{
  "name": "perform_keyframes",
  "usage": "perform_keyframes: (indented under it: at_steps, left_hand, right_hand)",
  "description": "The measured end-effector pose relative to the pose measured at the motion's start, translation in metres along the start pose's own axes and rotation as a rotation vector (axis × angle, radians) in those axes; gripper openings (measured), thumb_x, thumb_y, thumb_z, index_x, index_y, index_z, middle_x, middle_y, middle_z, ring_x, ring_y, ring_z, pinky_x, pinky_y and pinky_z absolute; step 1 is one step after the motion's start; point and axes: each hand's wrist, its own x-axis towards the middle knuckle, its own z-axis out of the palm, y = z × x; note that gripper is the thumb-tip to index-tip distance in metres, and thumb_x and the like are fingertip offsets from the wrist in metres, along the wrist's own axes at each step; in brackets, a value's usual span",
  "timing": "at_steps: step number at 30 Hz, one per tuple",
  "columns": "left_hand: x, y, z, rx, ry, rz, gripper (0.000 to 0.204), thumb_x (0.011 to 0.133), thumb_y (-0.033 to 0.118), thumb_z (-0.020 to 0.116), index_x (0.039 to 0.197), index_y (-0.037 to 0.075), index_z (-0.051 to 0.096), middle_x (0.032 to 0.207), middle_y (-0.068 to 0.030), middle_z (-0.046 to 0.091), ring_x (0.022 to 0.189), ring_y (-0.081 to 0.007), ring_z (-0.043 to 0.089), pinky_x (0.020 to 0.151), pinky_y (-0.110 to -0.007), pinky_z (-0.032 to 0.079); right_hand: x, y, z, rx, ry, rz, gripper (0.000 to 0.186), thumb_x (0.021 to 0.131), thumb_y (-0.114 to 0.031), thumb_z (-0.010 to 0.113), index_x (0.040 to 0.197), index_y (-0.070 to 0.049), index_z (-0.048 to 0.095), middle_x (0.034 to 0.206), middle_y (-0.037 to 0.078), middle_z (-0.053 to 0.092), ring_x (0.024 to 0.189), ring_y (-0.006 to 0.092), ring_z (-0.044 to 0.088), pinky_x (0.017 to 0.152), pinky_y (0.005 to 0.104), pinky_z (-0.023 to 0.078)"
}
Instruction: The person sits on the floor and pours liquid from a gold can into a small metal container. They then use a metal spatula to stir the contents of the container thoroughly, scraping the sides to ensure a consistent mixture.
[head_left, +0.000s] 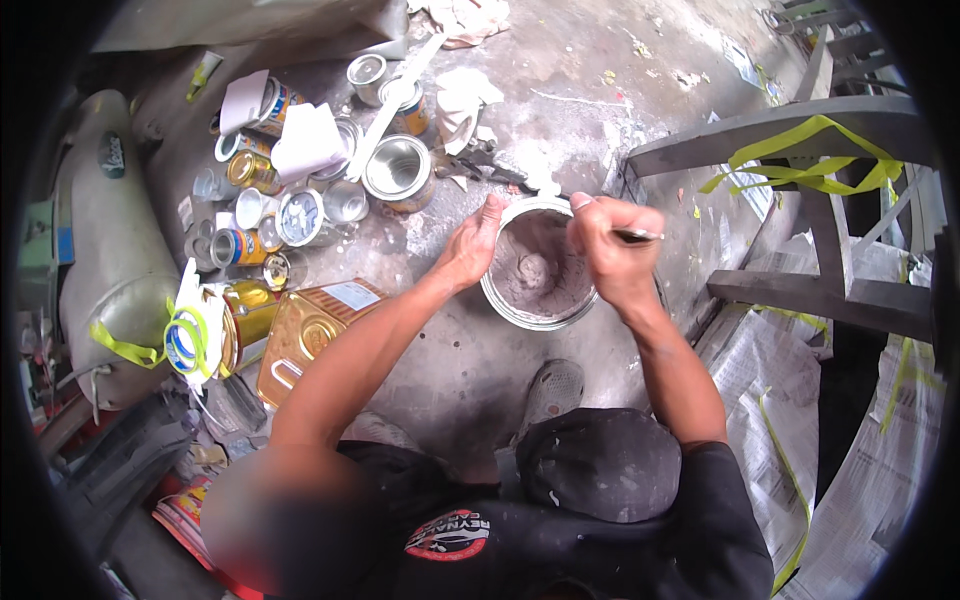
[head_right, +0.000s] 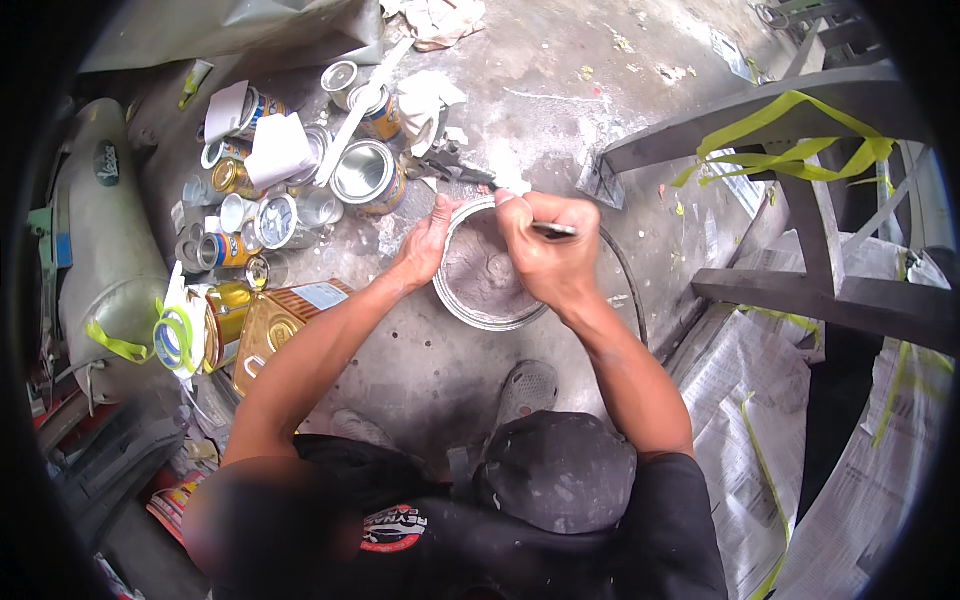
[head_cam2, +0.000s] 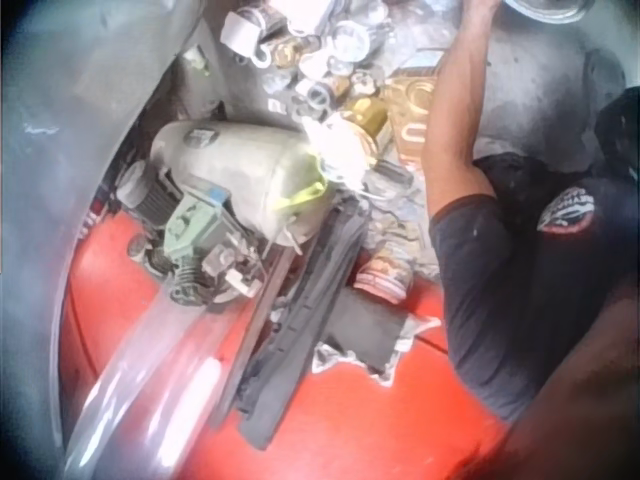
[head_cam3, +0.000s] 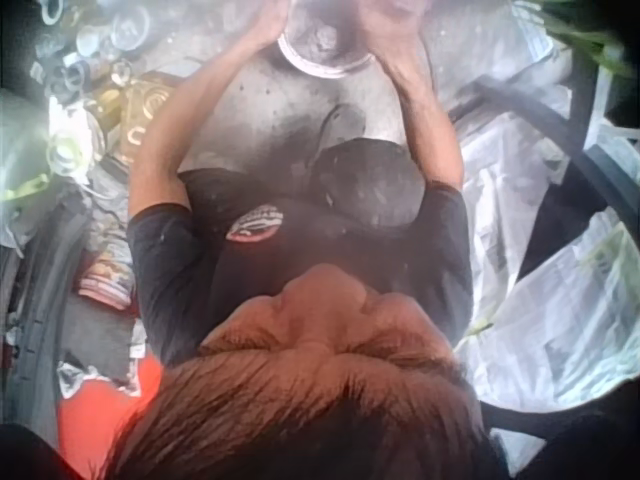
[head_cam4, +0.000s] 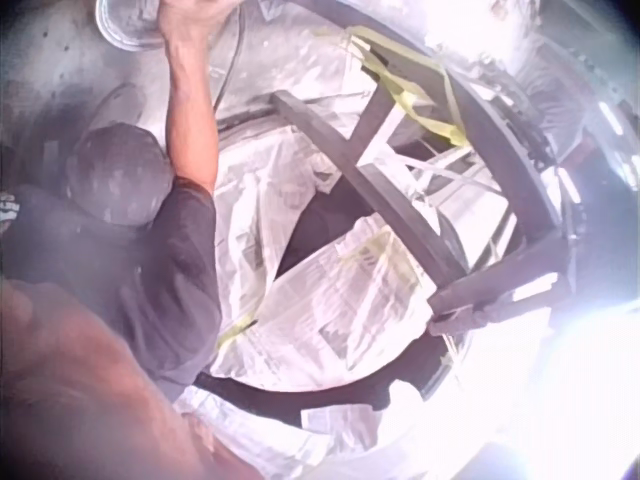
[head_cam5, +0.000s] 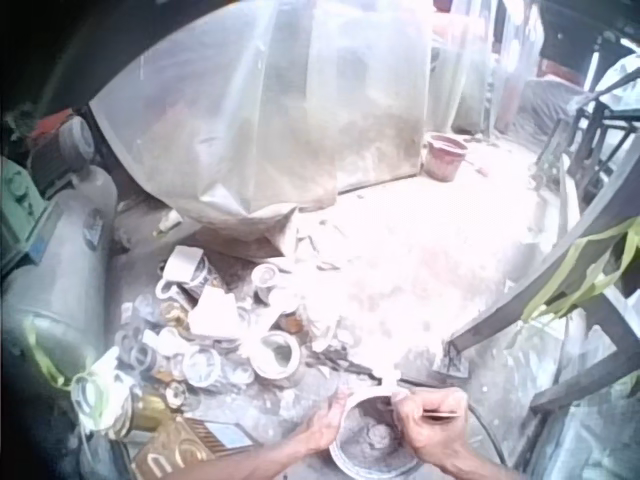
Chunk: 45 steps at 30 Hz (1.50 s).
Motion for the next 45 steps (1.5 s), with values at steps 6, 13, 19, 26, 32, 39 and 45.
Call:
perform_keyframes:
  at_steps: [6,13,19,26,32,39,45]
  left_hand:
    - [-0.004,0.006,-0.001,-0.008,0.048,0.01,0.087,0.097,0.071,0.014,0.132,0.003,0.056,0.131,-0.0215,0.059,0.126,-0.0364,0.052,0.107,-0.039,0.037]
    - [0.001,0.006,0.004,-0.014,0.035,0.04,0.089,0.097,0.072,0.014,0.133,0.002,0.055,0.132,-0.0212,0.058,0.127,-0.0362,0.051,0.108,-0.039,0.036]
    - [-0.001,0.009,0.002,0.018,-0.014,-0.072,0.092,0.095,0.073,0.01,0.132,0.004,0.058,0.13,-0.0195,0.061,0.129,-0.0332,0.05,0.109,-0.039,0.034]
    - [0.005,-0.003,0.006,-0.021,0.023,0.003,0.094,0.091,0.079,0.013,0.131,0.008,0.06,0.127,-0.0198,0.062,0.124,-0.0348,0.054,0.106,-0.04,0.038]
    - [0.007,0.0,0.009,-0.025,-0.006,0.0,0.093,0.093,0.077,0.012,0.129,0.006,0.061,0.126,-0.0198,0.063,0.122,-0.0327,0.055,0.105,-0.039,0.038]
    - [0.007,-0.002,0.003,0.061,0.007,0.01,0.092,0.096,0.073,0.012,0.128,0.002,0.06,0.125,-0.0212,0.063,0.123,-0.0343,0.055,0.105,-0.04,0.038]
    - [0.008,-0.006,0.007,0.005,-0.02,0.047,0.087,0.098,0.069,0.013,0.125,0.001,0.061,0.123,-0.021,0.064,0.12,-0.0333,0.057,0.104,-0.039,0.039]
  right_hand:
    - [-0.003,0.002,-0.001,-0.018,0.18,-0.002,0.045,0.099,-0.021,0.06,0.059,0.001,0.059,0.056,0.003,0.057,0.051,0.0102,0.05,0.049,0.0276,0.039]
    - [-0.02,0.053,-0.01,-0.326,-0.103,-0.268,0.055,0.105,-0.031,0.046,0.062,0.002,0.052,0.054,0.006,0.05,0.051,0.014,0.048,0.05,0.0335,0.038]
    - [-0.018,0.035,-0.004,-0.073,0.173,0.306,0.056,0.102,-0.038,0.053,0.057,-0.006,0.053,0.054,0.0,0.049,0.049,0.0111,0.041,0.05,0.0312,0.036]
    - [-0.022,0.027,-0.004,0.317,0.472,0.247,0.055,0.102,-0.039,0.054,0.059,-0.013,0.032,0.053,-0.003,0.027,0.048,0.0115,0.029,0.051,0.0312,0.037]
    - [-0.03,0.034,0.01,0.24,0.34,0.014,0.049,0.102,-0.032,0.054,0.062,-0.005,0.052,0.053,0.0,0.047,0.049,0.0094,0.042,0.048,0.0298,0.039]
    - [-0.012,0.0,-0.01,-0.063,-0.296,-0.045,0.048,0.097,-0.015,0.059,0.052,0.0,0.056,0.049,-0.002,0.046,0.048,0.0054,0.039,0.045,0.0285,0.032]
    - [-0.003,0.005,-0.026,-0.016,-0.123,-0.287,0.038,0.094,-0.009,0.057,0.058,0.003,0.06,0.049,0.005,0.055,0.042,0.0119,0.048,0.043,0.0289,0.039]
